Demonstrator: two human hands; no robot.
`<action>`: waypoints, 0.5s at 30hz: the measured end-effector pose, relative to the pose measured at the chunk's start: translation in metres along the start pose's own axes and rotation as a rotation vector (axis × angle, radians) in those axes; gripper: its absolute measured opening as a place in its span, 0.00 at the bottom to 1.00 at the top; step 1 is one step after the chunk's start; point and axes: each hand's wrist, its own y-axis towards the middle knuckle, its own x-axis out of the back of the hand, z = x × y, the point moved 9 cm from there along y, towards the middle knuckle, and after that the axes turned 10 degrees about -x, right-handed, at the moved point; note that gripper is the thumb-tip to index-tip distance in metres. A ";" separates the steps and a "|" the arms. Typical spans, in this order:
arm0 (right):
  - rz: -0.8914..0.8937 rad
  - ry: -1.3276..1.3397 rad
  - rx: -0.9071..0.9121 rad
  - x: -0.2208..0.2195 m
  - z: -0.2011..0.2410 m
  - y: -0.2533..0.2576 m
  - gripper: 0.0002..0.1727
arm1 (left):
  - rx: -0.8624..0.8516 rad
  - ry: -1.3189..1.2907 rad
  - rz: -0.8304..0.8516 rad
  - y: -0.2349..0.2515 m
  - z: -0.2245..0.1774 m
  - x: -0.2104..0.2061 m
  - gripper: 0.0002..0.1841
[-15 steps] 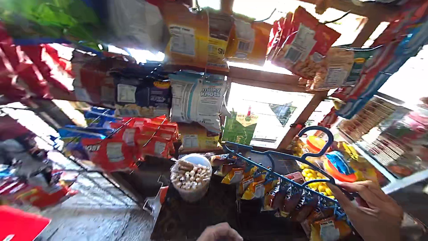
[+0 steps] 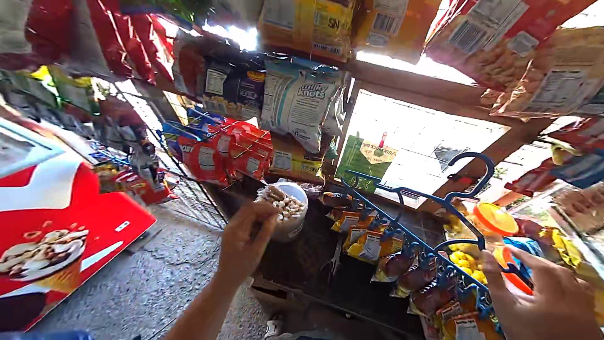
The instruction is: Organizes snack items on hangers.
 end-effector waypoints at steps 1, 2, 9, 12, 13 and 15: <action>-0.072 0.042 0.023 0.007 0.011 -0.001 0.25 | 0.041 0.044 -0.043 0.012 0.006 0.008 0.13; -0.122 0.126 0.060 0.011 0.026 -0.003 0.23 | 0.110 0.054 -0.076 0.024 0.015 0.013 0.15; 0.336 0.940 0.127 -0.071 0.169 0.008 0.18 | 0.320 -0.315 -0.152 0.085 0.074 -0.001 0.22; 0.494 1.015 0.065 -0.111 0.216 0.023 0.25 | 0.293 -0.365 -0.111 0.098 0.068 -0.010 0.18; 0.535 1.036 0.030 -0.119 0.228 0.029 0.26 | 0.291 -0.380 -0.107 0.103 0.066 -0.013 0.18; 0.573 1.067 -0.037 -0.130 0.247 0.042 0.28 | 0.305 -0.407 -0.113 0.110 0.065 -0.016 0.17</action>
